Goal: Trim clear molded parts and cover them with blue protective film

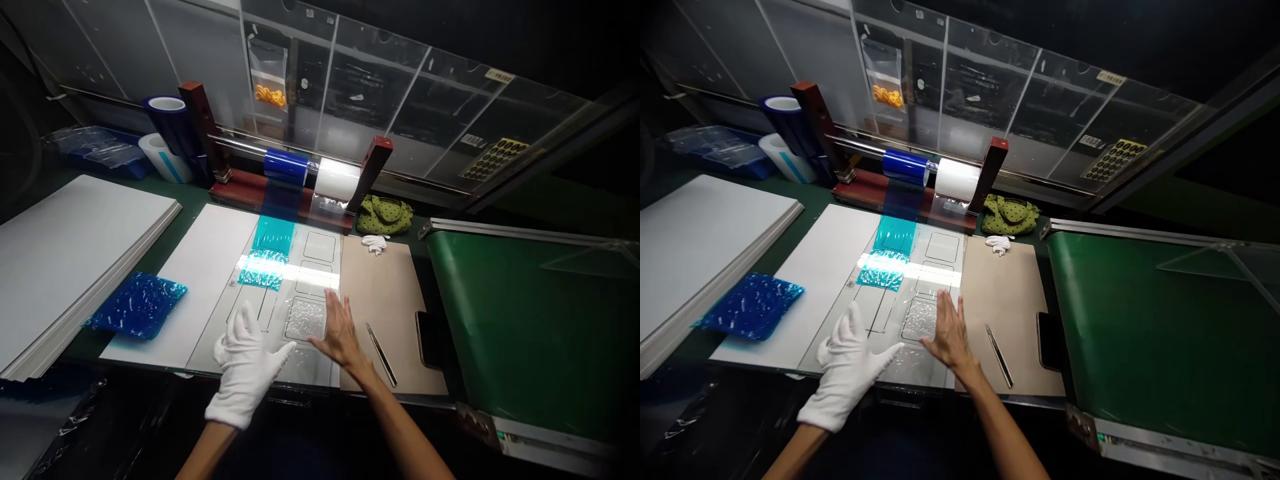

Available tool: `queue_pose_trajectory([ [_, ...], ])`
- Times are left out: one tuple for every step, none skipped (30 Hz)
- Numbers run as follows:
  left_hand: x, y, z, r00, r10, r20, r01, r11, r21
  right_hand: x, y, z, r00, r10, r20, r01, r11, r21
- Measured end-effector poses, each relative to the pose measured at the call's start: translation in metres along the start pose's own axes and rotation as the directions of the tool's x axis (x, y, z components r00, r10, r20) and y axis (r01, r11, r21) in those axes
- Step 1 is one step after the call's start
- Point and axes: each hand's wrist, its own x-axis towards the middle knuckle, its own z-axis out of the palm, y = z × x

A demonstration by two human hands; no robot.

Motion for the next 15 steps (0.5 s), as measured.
queue_pose_trajectory([
  [-0.002,-0.008,0.002,0.999,-0.032,-0.006,0.032,0.999,0.019,0.009,0.016,0.001,1.000,-0.016,0.008,0.016,1.000,-0.021],
  [-0.004,-0.015,0.005,0.998,-0.062,-0.016,0.062,0.997,0.038,0.018,0.031,0.002,0.999,-0.030,0.015,0.030,0.999,-0.042],
  [-0.006,-0.021,0.008,0.996,-0.080,-0.027,0.081,0.995,0.054,0.027,0.044,0.004,0.999,-0.041,0.024,0.043,0.997,-0.062],
  [-0.009,-0.026,0.012,0.995,-0.089,-0.035,0.091,0.994,0.067,0.035,0.054,0.006,0.998,-0.052,0.034,0.054,0.995,-0.080],
  [-0.013,-0.029,0.017,0.994,-0.099,-0.041,0.102,0.992,0.077,0.042,0.063,0.009,0.997,-0.061,0.043,0.065,0.993,-0.096],
  [-0.016,-0.032,0.022,0.993,-0.108,-0.044,0.112,0.990,0.084,0.048,0.070,0.012,0.996,-0.071,0.053,0.076,0.991,-0.109],
  [-0.018,-0.032,0.026,0.992,-0.117,-0.044,0.120,0.989,0.089,0.053,0.076,0.015,0.995,-0.082,0.062,0.090,0.989,-0.120],
  [-0.021,-0.032,0.030,0.991,-0.124,-0.041,0.127,0.988,0.093,0.058,0.080,0.018,0.993,-0.095,0.071,0.104,0.986,-0.128],
  [-0.022,-0.030,0.034,0.990,-0.138,-0.043,0.141,0.985,0.096,0.061,0.083,0.020,0.991,-0.108,0.079,0.118,0.984,-0.132],
  [-0.023,-0.028,0.036,0.987,-0.152,-0.044,0.155,0.983,0.099,0.063,0.086,0.022,0.989,-0.119,0.084,0.129,0.983,-0.134],
  [-0.023,-0.026,0.037,0.986,-0.161,-0.041,0.165,0.981,0.102,0.065,0.088,0.024,0.988,-0.127,0.090,0.138,0.981,-0.133],
  [-0.022,-0.023,0.038,0.985,-0.170,-0.037,0.173,0.979,0.105,0.067,0.089,0.025,0.986,-0.133,0.096,0.145,0.981,-0.129],
  [-0.021,-0.021,0.038,0.984,-0.178,-0.033,0.180,0.978,0.108,0.068,0.090,0.026,0.985,-0.137,0.104,0.149,0.981,-0.125],
  [-0.019,-0.019,0.038,0.982,-0.186,-0.030,0.188,0.976,0.111,0.069,0.091,0.026,0.984,-0.141,0.111,0.154,0.981,-0.120],
  [-0.017,-0.017,0.038,0.981,-0.192,-0.032,0.195,0.974,0.111,0.069,0.092,0.027,0.982,-0.145,0.119,0.159,0.981,-0.114],
])
